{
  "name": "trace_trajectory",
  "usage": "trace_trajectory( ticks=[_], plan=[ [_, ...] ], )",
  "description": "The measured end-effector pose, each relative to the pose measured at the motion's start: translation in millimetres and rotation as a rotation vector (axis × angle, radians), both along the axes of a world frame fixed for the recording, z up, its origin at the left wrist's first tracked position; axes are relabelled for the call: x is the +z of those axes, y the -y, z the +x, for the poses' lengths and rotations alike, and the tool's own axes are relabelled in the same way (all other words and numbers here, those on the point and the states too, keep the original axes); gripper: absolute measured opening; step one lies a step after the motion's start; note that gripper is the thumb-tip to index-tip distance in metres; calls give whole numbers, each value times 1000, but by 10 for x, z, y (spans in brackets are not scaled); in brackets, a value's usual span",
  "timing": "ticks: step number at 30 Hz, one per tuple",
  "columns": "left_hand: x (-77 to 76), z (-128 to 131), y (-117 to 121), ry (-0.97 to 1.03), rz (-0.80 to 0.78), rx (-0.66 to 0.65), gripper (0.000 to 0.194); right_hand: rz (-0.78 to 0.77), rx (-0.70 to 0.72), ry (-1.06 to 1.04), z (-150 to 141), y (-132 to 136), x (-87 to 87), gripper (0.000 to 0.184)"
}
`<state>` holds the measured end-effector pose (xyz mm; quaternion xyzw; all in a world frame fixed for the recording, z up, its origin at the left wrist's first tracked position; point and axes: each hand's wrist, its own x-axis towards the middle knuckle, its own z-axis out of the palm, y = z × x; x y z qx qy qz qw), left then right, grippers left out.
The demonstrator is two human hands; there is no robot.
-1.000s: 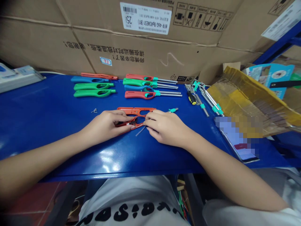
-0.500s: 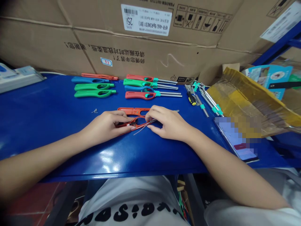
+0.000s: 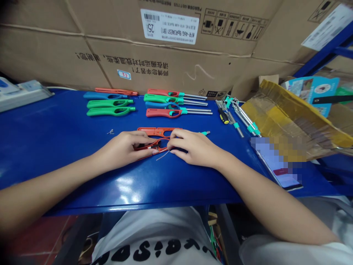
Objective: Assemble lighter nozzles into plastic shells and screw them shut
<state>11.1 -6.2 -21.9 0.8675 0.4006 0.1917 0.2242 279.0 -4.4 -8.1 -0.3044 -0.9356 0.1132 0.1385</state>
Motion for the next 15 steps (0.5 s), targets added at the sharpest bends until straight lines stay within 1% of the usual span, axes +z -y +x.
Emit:
trace_trajectory(
  ticks=[3,8,15],
  plan=[
    [16,14,8,5,-13,5,31,-7,4,12,-1,0,-14,12],
    [31,32,15,37,-46,15,27,-27,16,8,7,24,32,11],
    [50,37,20,113,-121,-16,27,2,8,26,12,40,54,18]
  ],
)
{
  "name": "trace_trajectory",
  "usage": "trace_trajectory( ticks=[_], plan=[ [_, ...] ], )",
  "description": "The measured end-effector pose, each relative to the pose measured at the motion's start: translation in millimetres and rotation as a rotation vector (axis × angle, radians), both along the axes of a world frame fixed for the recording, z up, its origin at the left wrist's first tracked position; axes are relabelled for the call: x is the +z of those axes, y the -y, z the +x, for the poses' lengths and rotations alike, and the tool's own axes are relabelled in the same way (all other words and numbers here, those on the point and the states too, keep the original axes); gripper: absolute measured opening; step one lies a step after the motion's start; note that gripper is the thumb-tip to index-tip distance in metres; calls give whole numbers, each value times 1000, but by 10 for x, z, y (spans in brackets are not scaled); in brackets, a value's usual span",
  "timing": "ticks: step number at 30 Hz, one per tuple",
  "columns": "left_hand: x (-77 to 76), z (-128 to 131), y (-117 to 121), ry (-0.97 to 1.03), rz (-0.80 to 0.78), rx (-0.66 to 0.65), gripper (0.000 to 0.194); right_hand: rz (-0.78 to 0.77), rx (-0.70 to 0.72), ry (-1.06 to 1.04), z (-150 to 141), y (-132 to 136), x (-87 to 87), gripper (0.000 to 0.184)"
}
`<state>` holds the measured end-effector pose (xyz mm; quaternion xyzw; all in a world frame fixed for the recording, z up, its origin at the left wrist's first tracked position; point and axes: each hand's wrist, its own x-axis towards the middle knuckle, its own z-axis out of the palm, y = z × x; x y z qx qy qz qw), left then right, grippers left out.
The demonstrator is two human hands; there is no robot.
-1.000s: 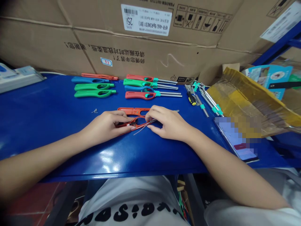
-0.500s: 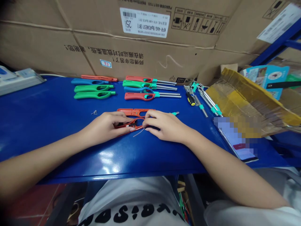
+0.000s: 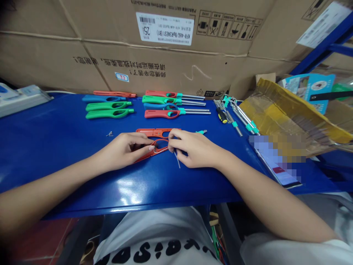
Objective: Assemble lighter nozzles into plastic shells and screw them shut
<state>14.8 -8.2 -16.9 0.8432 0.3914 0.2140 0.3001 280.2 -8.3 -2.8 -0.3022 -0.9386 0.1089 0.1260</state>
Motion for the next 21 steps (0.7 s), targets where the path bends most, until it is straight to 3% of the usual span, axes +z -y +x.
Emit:
trace_trajectory(
  ticks=[9,13,21],
  plan=[
    [17,20,9,3,23,-17,25,56,-43,-11,-26,38,11,6],
    [0,36,24,21,54,-13,24,79,-80,9,-62,20,-4,17],
    [-15,47,46,18,56,-9,22,83,-142,-16,-66,-10,-38,10]
  ],
)
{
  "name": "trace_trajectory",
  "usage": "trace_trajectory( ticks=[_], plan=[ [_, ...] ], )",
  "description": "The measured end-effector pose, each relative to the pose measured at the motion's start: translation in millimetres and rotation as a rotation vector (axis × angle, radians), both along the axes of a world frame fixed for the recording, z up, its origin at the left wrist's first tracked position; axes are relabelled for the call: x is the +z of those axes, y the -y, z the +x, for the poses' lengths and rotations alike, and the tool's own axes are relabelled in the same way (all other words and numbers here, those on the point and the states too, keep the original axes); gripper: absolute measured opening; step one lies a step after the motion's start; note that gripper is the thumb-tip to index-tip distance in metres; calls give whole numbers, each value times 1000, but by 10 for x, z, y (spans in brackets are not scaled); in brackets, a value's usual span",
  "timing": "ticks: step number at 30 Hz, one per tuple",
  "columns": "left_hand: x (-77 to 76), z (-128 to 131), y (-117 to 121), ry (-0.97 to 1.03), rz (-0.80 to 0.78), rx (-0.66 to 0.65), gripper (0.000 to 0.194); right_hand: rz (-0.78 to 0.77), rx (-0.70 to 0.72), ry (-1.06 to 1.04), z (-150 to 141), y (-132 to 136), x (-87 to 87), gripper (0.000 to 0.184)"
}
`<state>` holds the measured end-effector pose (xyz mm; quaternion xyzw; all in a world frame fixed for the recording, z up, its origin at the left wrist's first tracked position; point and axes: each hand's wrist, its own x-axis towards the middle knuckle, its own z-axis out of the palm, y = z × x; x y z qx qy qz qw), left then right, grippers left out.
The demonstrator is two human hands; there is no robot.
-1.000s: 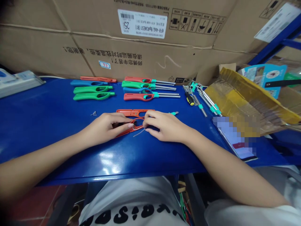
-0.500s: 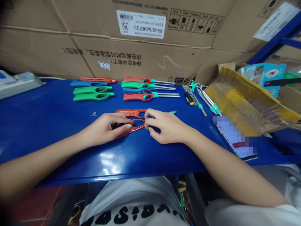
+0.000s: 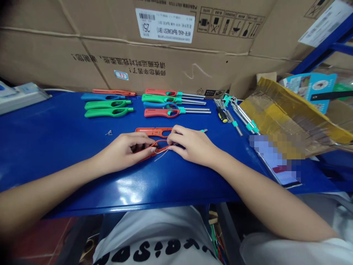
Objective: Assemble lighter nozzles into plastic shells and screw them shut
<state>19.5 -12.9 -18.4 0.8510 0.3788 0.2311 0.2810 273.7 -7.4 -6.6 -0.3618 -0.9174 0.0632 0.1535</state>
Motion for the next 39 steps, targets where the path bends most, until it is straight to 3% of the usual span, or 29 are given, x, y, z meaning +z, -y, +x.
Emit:
trace_trajectory(
  ticks=[6,14,23,30,39],
  plan=[
    [-34,8,-8,14,38,14,21,95,55,23,-1,-4,-72,21],
    [-30,13,6,7,71,-12,18,203,68,86,-4,37,-10,22],
    [-7,31,56,21,99,-29,21,194,99,63,14,35,5,21],
    [-5,55,99,41,78,-14,19,311,120,114,-19,66,19,23],
    [0,60,84,79,-14,-5,17,199,116,-9,-78,81,-23,22]
  ],
)
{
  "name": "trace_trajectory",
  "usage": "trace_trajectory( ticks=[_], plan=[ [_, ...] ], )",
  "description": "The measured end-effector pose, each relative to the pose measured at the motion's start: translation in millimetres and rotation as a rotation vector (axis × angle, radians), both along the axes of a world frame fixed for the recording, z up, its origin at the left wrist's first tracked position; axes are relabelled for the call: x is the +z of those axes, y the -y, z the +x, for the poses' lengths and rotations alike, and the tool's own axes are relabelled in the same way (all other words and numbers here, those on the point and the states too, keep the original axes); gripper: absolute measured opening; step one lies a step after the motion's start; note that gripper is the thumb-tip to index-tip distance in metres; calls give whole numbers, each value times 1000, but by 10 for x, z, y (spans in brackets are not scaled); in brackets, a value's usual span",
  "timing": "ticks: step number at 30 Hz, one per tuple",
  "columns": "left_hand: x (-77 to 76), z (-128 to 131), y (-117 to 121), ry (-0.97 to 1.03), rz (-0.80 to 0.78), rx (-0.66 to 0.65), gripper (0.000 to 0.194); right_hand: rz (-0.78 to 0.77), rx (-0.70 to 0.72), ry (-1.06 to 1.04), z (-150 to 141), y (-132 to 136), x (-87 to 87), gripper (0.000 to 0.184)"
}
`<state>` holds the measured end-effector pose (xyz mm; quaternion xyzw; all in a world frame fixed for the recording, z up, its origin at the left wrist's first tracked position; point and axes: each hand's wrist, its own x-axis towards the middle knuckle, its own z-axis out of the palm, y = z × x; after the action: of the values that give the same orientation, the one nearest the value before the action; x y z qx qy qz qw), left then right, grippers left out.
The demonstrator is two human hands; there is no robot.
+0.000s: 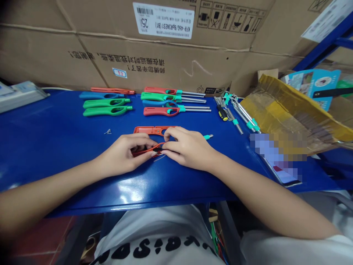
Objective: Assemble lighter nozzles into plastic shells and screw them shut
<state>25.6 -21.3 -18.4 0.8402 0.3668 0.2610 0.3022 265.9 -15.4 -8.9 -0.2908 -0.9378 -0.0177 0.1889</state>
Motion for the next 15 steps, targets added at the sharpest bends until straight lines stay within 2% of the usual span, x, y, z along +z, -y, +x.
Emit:
trace_trajectory(
  ticks=[5,15],
  plan=[
    [-34,19,-2,42,8,-9,19,70,-16,-4,-40,0,-42,27],
    [-36,78,80,87,-3,27,15,280,87,59,-88,45,-74,30]
  ],
)
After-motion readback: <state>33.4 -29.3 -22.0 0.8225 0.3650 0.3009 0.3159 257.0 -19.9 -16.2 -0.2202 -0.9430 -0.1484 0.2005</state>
